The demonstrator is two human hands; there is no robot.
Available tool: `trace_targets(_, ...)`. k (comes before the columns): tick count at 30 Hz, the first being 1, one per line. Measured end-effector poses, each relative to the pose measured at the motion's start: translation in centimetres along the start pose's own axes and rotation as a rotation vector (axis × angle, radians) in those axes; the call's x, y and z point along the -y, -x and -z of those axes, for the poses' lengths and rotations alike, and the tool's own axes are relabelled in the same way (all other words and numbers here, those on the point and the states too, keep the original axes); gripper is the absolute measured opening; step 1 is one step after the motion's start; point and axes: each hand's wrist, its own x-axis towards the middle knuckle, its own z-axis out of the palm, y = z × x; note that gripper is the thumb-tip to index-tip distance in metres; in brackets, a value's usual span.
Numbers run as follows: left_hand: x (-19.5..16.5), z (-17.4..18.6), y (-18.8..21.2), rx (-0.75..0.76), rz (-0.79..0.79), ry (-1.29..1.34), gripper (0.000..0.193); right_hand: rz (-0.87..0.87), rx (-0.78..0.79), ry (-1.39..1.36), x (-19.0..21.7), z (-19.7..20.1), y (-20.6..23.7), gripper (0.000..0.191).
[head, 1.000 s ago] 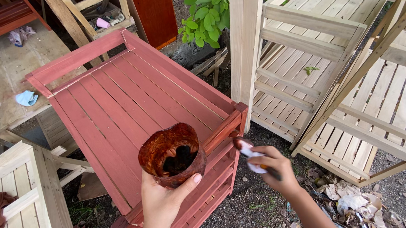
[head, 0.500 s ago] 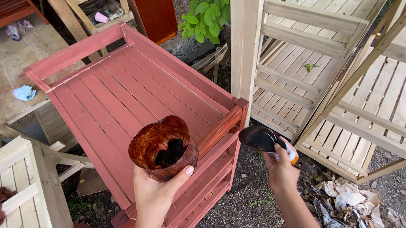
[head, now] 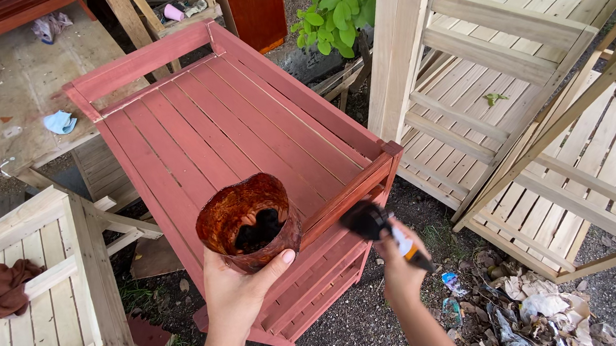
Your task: The person pours wood stain from a bottle into a cut plastic container, then uses a brush to apply the stain to the edges and side rails of a red-painted wooden tray table, working around the piece while holding the stain container in one hand.
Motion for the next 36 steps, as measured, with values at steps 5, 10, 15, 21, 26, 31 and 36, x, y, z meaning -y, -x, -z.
trace_targets(5, -0.3, 0.8, -0.3, 0.019, -0.035, 0.014, 0.075, 0.041, 0.183, 0.217, -0.6, -0.8, 3.3, 0.028)
trace_targets(10, -0.5, 1.2, -0.1, 0.010, -0.005, 0.013, 0.076, 0.202, -0.017, 0.255, 1.2, 0.4, -4.0, 0.030)
trace_targets(15, -0.1, 2.0, 0.1, 0.011, 0.023, 0.057, 0.076, 0.283, -0.055, 0.276, 1.0, 0.2, -4.5, 0.029)
trace_targets(21, 0.1, 2.6, 0.0, -0.009, 0.053, 0.056, 0.078, 0.005, 0.035, 0.104, -0.2, -0.5, 2.2, 0.031)
trace_targets(26, -0.3, 3.6, -0.2, 0.002, 0.039, 0.000, 0.076, 0.133, 0.045, 0.264, 0.5, 0.4, 0.1, 0.028)
trace_targets(31, 0.0, 5.3, 0.2, 0.024, 0.023, 0.076, 0.076, 0.221, -0.176, 0.065, 1.1, -0.2, -3.9, 0.027)
trace_targets(36, 0.7, 7.5, 0.4, -0.008, 0.062, 0.057, 0.078, 0.135, -0.048, 0.239, -1.3, -1.4, 3.7, 0.028)
